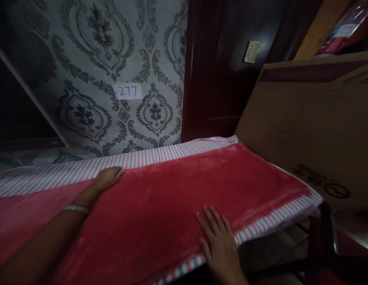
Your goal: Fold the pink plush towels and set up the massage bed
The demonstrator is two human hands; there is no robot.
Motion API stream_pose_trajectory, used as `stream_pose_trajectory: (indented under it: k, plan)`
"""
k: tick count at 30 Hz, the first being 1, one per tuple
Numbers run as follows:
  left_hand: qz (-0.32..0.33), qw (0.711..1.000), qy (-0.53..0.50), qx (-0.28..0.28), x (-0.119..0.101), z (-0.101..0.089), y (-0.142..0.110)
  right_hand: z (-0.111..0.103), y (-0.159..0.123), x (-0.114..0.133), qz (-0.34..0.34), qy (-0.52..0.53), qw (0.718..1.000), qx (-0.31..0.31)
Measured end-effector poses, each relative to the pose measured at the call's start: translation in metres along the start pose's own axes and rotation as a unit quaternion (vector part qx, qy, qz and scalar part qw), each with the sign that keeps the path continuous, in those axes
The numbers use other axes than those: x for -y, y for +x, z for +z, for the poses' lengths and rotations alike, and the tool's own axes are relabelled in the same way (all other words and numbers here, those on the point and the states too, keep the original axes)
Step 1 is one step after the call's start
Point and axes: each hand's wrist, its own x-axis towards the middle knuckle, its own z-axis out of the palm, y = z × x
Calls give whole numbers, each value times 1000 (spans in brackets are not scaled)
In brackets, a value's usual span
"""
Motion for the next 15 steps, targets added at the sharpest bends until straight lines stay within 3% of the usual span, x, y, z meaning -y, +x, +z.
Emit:
stream_pose_trajectory:
  k: [7,10,15]
  plan:
    - [-52,997,49,28,44,-12,-32,1,-1,0,1,13,1000,-3]
    - [-86,995,51,13,49,-9,-33,0,0,1,1,11,1000,-1]
    - [-64,997,8,37,56,-18,-28,-2,2,2,10,10,1000,1]
